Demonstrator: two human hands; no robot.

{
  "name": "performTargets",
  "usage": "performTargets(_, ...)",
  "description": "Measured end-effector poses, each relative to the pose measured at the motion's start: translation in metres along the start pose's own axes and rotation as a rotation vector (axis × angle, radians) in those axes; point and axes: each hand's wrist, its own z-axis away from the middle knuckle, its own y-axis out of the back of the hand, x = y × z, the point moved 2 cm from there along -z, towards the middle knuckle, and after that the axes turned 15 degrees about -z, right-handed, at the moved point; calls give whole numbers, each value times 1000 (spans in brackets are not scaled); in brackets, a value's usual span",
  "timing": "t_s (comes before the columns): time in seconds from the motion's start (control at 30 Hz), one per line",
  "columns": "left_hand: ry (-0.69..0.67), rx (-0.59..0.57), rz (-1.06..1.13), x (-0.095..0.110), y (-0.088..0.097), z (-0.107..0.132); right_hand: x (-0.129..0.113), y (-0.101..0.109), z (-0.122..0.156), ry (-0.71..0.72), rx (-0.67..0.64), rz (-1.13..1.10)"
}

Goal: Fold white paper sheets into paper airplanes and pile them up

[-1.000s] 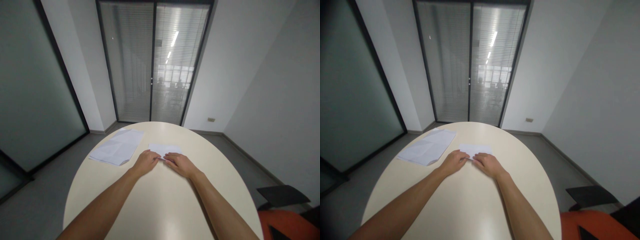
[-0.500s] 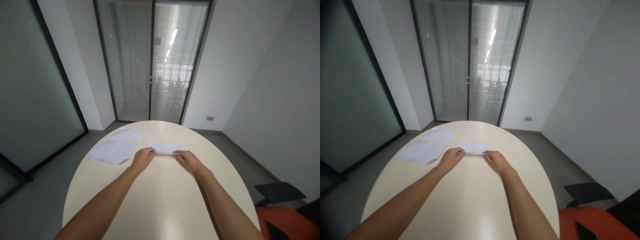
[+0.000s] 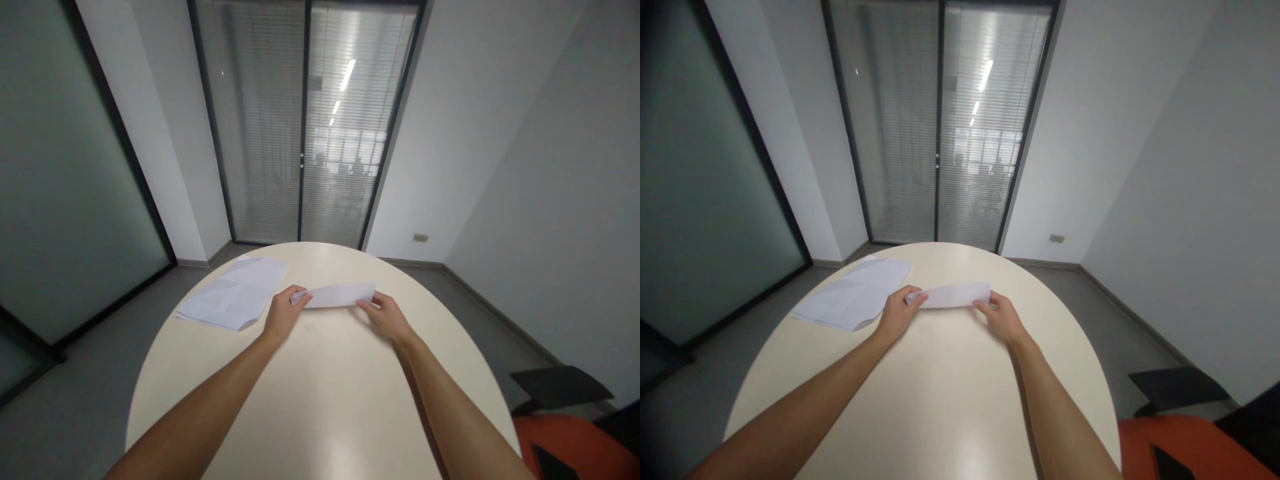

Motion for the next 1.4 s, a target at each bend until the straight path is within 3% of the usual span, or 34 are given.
performTargets(0.2,111,45,114,2,4,-4,1,4,-6,6,168,-188)
performTargets(0.33,98,74,177,1,2,-4,-1,5,-8,-2,237,-228)
performTargets(0.47,147,-33,287,-1,0,-3,5,11,-9,-42,264,-213)
performTargets(0.57,144,-49,263,1,1,0,12,12,-7,-115,146,-207)
performTargets(0.67,-76,-72,93,10,0,6,16,10,-4,-136,12,-134)
performTargets(0.8,-450,-347,-229,20,-11,23,16,7,-6,-52,56,20)
performTargets(0.87,-534,-439,-389,21,-16,31,12,4,-7,36,108,150)
performTargets(1.0,-525,-492,-567,19,-16,35,-4,-17,-5,160,23,500)
performTargets(1.2,-525,-368,-674,23,-10,31,-16,-57,18,25,-354,613)
performTargets(1.4,-565,-458,-603,12,-17,31,-17,-58,22,29,-412,726)
